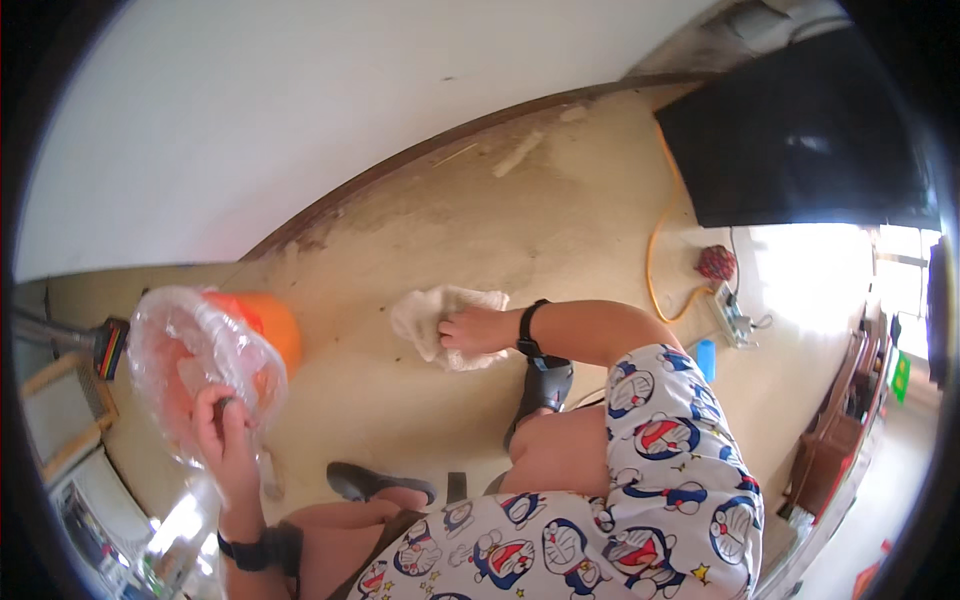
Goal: The person kneels on the floor and uses a cloth to wipe a dirty area near the baseboard. They pick up small debris by hand and place it into a nearby orange bucket. The person repeatedly wipes the same section of the floor, occasionally adjusting their position.
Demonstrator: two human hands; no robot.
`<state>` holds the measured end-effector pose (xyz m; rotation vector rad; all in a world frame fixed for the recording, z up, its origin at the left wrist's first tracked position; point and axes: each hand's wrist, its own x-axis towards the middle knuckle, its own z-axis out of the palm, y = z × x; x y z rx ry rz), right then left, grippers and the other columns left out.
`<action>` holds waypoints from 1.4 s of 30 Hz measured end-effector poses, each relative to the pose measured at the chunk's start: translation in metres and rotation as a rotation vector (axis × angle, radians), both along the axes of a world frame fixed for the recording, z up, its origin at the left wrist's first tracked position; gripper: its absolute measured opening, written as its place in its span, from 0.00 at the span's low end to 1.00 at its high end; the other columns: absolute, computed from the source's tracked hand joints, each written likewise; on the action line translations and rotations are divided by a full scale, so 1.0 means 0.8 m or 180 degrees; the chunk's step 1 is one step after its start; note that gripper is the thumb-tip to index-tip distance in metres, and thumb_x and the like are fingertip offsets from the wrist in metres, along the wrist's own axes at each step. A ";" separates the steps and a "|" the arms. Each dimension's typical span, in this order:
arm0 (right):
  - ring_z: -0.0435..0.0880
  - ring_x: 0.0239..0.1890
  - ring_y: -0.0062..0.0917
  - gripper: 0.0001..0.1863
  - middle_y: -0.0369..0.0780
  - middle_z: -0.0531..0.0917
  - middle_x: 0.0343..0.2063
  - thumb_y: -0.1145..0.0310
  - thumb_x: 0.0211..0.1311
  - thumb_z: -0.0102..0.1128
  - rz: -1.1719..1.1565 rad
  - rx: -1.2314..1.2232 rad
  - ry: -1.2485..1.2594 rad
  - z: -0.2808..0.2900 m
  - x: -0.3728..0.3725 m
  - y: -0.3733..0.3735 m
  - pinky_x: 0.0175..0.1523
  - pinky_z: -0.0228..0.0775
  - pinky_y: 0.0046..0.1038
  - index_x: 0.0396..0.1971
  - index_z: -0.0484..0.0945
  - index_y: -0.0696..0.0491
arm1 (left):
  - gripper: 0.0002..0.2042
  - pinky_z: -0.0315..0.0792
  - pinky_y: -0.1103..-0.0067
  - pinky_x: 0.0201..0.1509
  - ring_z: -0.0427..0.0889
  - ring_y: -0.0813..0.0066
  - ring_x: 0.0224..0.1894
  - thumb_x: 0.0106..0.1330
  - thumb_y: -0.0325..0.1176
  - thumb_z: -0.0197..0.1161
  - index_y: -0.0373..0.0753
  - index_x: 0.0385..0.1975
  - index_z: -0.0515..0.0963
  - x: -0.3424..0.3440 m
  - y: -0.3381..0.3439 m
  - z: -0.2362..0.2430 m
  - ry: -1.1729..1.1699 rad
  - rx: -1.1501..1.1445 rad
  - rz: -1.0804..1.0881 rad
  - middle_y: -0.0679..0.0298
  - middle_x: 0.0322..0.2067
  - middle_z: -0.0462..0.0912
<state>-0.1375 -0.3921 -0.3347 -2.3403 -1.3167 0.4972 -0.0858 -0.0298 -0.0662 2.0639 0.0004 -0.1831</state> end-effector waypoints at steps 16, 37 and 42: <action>0.77 0.40 0.41 0.17 0.43 0.77 0.46 0.88 0.34 0.44 -0.2258 0.0354 -0.1146 0.333 0.062 -0.174 0.46 0.69 0.34 0.23 0.78 0.55 | 0.08 0.67 0.82 0.43 0.69 0.81 0.33 0.72 0.28 0.50 0.36 0.46 0.71 0.010 0.020 -0.024 -0.0093 0.0187 -0.0336 0.68 0.29 0.71; 0.79 0.51 0.44 0.17 0.53 0.76 0.52 0.67 0.55 0.56 -0.3906 -0.3091 0.1892 0.130 -0.216 -0.294 0.50 0.75 0.41 0.45 0.78 0.55 | 0.08 0.65 0.79 0.49 0.68 0.78 0.35 0.73 0.27 0.47 0.34 0.47 0.70 0.017 0.017 -0.029 -0.0353 0.0289 -0.0601 0.67 0.29 0.68; 0.50 0.69 0.59 0.50 0.57 0.49 0.68 0.56 0.43 0.70 -0.5803 -0.1877 0.1211 0.053 -0.291 -0.241 0.69 0.53 0.49 0.67 0.54 0.49 | 0.08 0.66 0.80 0.49 0.68 0.79 0.35 0.73 0.27 0.48 0.34 0.47 0.70 0.012 0.014 -0.029 -0.0330 0.0406 -0.0526 0.67 0.30 0.69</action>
